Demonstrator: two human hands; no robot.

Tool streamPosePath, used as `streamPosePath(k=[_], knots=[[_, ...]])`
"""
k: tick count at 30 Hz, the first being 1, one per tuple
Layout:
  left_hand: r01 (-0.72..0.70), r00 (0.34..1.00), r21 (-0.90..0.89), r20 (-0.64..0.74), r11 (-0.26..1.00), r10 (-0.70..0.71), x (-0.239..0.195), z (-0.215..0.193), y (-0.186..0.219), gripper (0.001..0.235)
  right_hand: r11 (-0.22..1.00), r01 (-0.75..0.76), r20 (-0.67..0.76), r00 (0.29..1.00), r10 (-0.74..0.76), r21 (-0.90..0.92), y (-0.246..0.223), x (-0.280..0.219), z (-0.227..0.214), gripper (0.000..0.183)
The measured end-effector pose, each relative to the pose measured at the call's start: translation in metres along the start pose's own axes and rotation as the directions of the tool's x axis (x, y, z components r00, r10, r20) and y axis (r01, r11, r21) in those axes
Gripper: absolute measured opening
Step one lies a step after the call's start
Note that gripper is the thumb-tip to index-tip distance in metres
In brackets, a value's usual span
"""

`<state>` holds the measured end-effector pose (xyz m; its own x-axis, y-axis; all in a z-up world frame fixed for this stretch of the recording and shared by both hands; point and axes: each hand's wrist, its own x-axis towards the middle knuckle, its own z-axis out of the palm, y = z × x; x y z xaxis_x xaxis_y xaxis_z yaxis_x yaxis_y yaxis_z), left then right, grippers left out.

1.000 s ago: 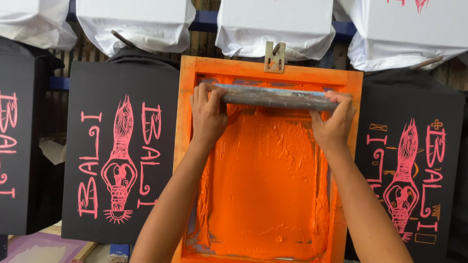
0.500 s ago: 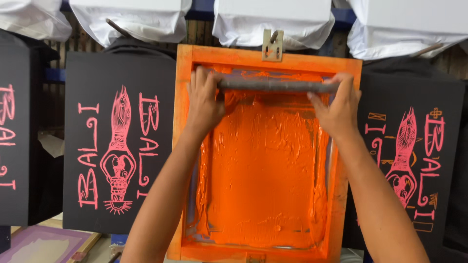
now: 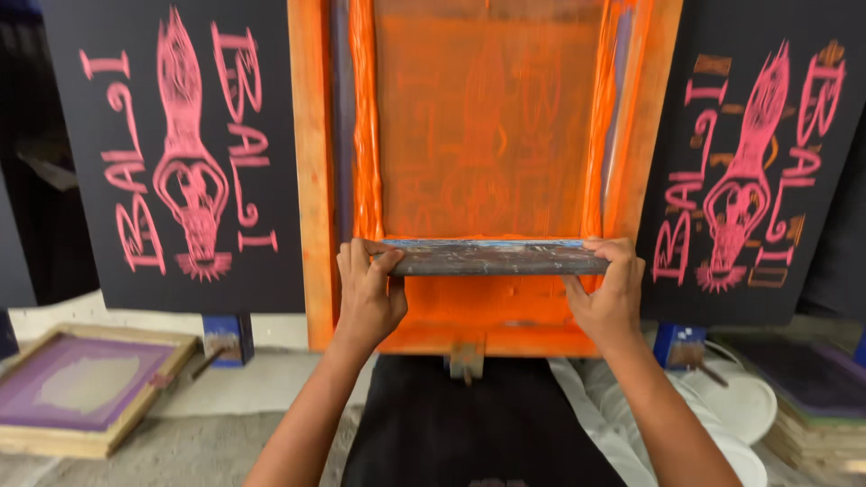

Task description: The person performs screen printing on a series of t-shirts using a wooden frame and a squeegee. They apply orange ink to the screen, pull it across to transfer the design onto the shirts, and periodically add more ink from a container.

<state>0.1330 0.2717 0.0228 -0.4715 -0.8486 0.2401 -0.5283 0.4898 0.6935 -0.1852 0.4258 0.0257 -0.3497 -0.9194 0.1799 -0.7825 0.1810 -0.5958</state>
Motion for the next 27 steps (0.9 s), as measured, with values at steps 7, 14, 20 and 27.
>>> streamPosePath(k=[7,14,20,27], knots=[[-0.03,0.998,-0.012,-0.05,0.999,0.03,-0.075,-0.006,0.015,0.04,0.999,0.011,-0.045,0.999,-0.012,-0.031,-0.005,-0.089,-0.001,0.043],[-0.056,0.981,0.049,-0.185,0.997,0.064,-0.088,-0.017,0.044,0.045,0.991,0.008,-0.13,0.991,-0.026,-0.134,-0.036,-0.091,-0.013,0.04],[0.315,0.938,0.053,0.137,0.947,-0.32,-0.12,-0.025,0.101,0.028,0.884,0.006,0.16,0.984,0.078,-0.467,-0.093,-0.048,-0.025,0.038],[0.733,0.617,-0.246,0.633,0.634,-0.468,-0.178,0.069,0.041,0.051,0.931,0.105,0.719,0.667,0.196,-0.351,-0.135,0.026,-0.001,0.026]])
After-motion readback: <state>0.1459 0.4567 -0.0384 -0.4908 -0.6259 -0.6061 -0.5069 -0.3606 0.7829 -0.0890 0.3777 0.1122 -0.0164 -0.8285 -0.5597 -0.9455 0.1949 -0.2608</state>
